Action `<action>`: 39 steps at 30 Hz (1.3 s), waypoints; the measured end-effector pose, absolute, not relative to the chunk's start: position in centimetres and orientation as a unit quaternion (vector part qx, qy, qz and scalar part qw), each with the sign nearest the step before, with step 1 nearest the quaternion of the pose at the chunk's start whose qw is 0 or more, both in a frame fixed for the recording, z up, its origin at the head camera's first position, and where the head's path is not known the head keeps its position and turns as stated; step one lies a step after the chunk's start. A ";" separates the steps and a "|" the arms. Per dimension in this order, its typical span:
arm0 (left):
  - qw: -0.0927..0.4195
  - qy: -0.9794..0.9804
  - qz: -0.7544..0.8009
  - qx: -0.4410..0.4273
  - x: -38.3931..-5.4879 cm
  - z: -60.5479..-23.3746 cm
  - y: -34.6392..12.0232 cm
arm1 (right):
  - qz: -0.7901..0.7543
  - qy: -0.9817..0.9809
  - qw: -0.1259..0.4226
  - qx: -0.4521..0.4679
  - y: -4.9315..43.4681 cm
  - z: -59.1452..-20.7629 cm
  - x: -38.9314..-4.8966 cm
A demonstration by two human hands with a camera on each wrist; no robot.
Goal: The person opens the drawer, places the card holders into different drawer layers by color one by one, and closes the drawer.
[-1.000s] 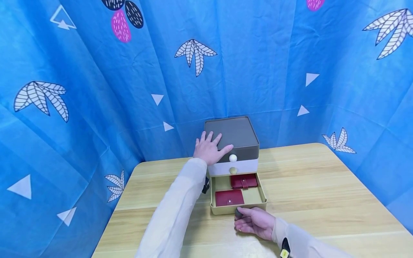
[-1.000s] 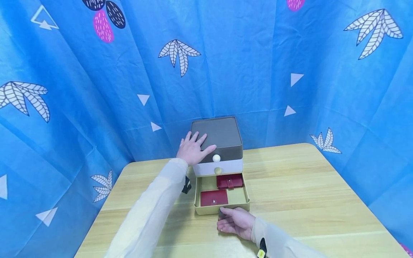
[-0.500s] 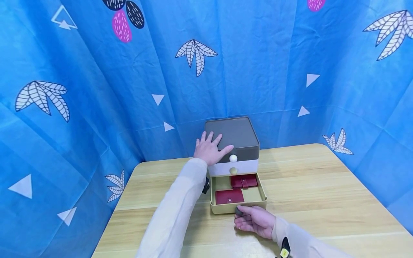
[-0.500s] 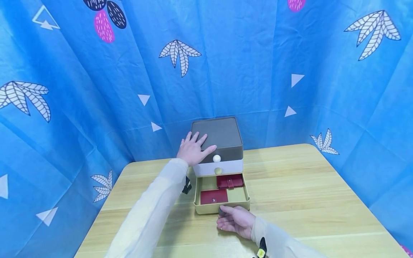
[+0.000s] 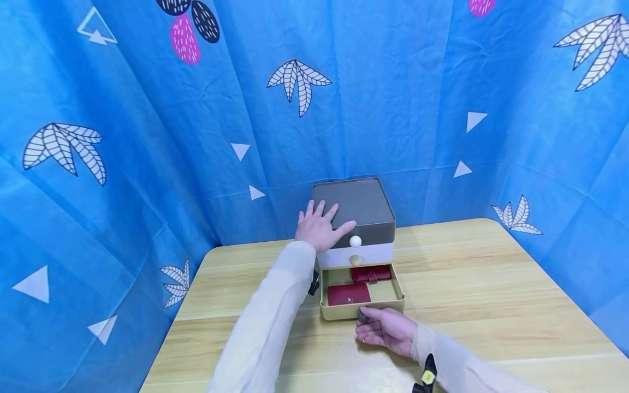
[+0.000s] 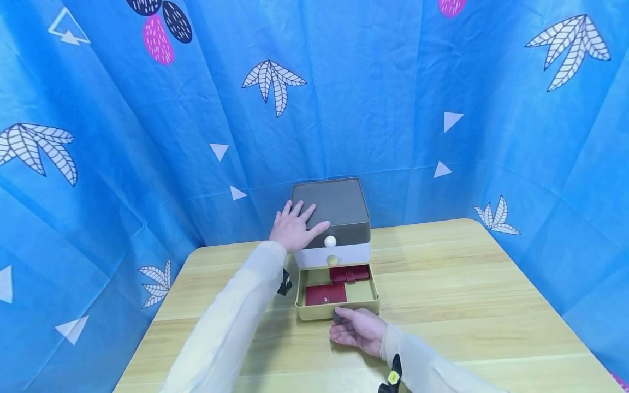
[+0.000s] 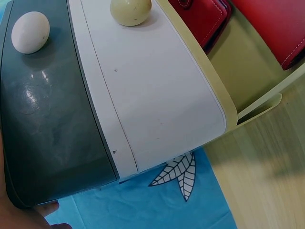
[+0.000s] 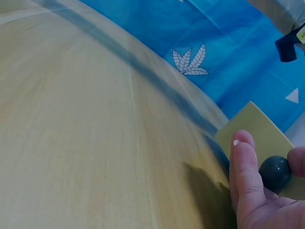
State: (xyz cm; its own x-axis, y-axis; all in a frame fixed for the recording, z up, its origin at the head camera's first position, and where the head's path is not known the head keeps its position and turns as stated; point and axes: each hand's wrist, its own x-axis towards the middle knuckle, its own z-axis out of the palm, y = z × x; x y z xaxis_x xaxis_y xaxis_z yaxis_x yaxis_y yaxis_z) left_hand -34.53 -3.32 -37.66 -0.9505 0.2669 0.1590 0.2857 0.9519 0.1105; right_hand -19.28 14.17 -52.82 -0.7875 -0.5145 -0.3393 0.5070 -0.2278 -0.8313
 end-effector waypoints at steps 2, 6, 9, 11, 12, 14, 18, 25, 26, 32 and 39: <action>0.070 -0.986 -0.065 -0.140 -34.5 -37.7 -3.3 | -0.784 0.530 0.325 -0.003 14.1 -52.9 -19.5; 0.069 -0.986 -0.063 -0.139 -34.6 -37.6 -3.4 | -0.785 0.530 0.321 0.000 13.9 -52.8 -19.9; 0.069 -0.986 -0.065 -0.140 -34.6 -37.6 -3.4 | -0.786 0.532 0.314 0.003 13.7 -52.8 -20.3; 0.070 -0.985 -0.066 -0.141 -34.5 -37.6 -3.4 | -0.787 0.533 0.310 0.007 13.6 -52.8 -20.5; 0.070 -0.985 -0.065 -0.141 -34.5 -37.5 -3.4 | -0.787 0.535 0.308 0.008 13.6 -52.8 -20.6; 0.069 -0.985 -0.065 -0.142 -34.5 -37.5 -3.5 | -0.787 0.535 0.306 0.013 13.5 -52.8 -20.8; 0.066 -0.985 -0.067 -0.145 -34.4 -37.5 -3.5 | -0.787 0.537 0.304 0.018 13.4 -52.8 -21.2; 0.077 -0.983 -0.074 -0.146 -34.5 -37.6 -3.5 | -0.786 0.539 0.304 0.015 13.2 -52.8 -22.1; 0.078 -0.983 -0.074 -0.147 -34.5 -37.6 -3.5 | -0.786 0.538 0.304 0.014 13.1 -52.8 -22.2; 0.075 -0.984 -0.071 -0.148 -34.4 -37.5 -3.4 | -0.793 0.532 0.297 0.018 13.2 -53.2 -23.2; 0.071 -0.985 -0.066 -0.146 -34.2 -37.4 -3.5 | -0.797 0.531 0.287 0.031 13.2 -53.4 -24.3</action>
